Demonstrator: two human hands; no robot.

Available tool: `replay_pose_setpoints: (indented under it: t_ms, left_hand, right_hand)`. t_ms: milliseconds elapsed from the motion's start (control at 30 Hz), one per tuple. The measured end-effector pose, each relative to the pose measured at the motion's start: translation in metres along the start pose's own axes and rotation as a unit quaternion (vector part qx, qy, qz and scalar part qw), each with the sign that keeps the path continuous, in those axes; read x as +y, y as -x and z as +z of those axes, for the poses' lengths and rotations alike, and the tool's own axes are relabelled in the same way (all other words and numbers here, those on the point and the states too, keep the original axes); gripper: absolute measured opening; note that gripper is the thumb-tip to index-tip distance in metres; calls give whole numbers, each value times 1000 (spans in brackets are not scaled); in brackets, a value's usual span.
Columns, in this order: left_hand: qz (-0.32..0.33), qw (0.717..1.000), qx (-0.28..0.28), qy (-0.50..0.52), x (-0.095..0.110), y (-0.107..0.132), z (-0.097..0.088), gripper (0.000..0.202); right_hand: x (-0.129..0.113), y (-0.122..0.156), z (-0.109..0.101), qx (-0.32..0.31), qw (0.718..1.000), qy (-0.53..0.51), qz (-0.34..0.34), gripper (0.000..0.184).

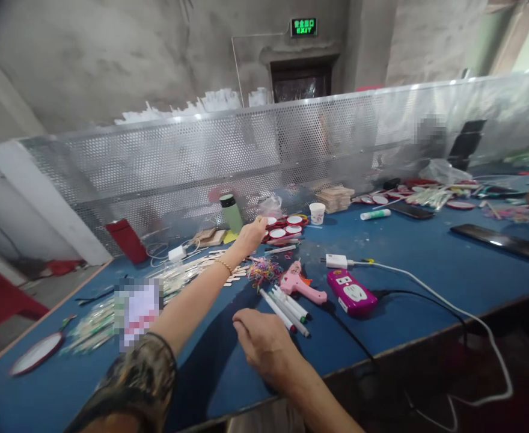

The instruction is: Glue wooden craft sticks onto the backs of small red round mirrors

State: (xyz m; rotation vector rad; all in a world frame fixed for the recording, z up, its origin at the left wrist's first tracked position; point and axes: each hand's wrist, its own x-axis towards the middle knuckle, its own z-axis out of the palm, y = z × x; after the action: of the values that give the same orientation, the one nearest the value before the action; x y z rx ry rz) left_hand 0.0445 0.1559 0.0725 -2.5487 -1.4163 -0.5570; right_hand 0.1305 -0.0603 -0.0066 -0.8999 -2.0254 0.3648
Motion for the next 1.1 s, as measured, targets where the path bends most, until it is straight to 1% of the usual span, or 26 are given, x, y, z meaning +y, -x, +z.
replay_pose_setpoints:
  t_ms: [100, 167, 200, 267, 300, 333, 400, 433, 467, 500, 533, 600, 633, 700, 800, 900, 1000, 1100]
  left_hand:
    - [19, 996, 74, 55, 7, 42, -35, 26]
    - [8, 987, 114, 109, 13, 75, -53, 24]
    - [-7, 982, 123, 141, 16, 91, -59, 23]
    - [-59, 971, 114, 202, 19, 119, -65, 27]
    - [-97, 963, 121, 221, 19, 131, -65, 29]
    - [-122, 956, 129, 233, 19, 141, -64, 27]
    - [-135, 944, 150, 262, 14, 155, -59, 16]
    - [-139, 935, 164, 282, 11, 159, -56, 20]
    - [-149, 923, 183, 305, 7, 162, -52, 27]
    - [-164, 909, 204, 325, 3, 164, -49, 33]
    - [-179, 895, 220, 344, -2, 165, -46, 38]
    - [-210, 876, 218, 375, -9, 167, -41, 39]
    - [-227, 870, 209, 386, -11, 168, -40, 36]
    - [-260, 858, 196, 397, -14, 171, -38, 25]
    - [-299, 849, 209, 381, -12, 174, -38, 10]
    - [-302, 854, 214, 366, -10, 173, -37, 3]
    - [-281, 853, 211, 386, -9, 171, -34, 5]
    - [-265, 855, 194, 402, -9, 170, -29, 5]
  right_hand:
    - [0, -2, 0, -10, 1000, 2, 0, 20]
    - [0, -3, 1, -7, 1000, -3, 3, 22]
    - [0, -3, 1, -2, 1000, -6, 7, 22]
    - [1, -4, -3, 12, 1000, -9, 19, 23]
    - [1, -6, -8, 18, 999, -6, 26, 23]
    - [2, -9, -14, 31, 999, 9, 31, 24]
    - [5, -20, -30, 77, 991, 78, 75, 27]
    - [6, -29, -39, 101, 980, 134, 106, 30]
    - [9, -39, -48, 104, 964, 196, 147, 28]
    - [11, -51, -55, 83, 948, 251, 178, 27]
    - [14, -63, -59, 37, 936, 296, 189, 27]
    - [21, -88, -60, -70, 909, 364, 188, 30]
    - [25, -98, -56, -89, 904, 371, 193, 28]
    - [32, -114, -42, -107, 897, 377, 204, 25]
    - [41, -124, -18, -116, 892, 379, 216, 27]
    - [49, -128, -5, -125, 892, 367, 233, 32]
    - [57, -132, -10, -126, 898, 341, 247, 27]
    - [66, -134, -26, -103, 912, 310, 247, 23]
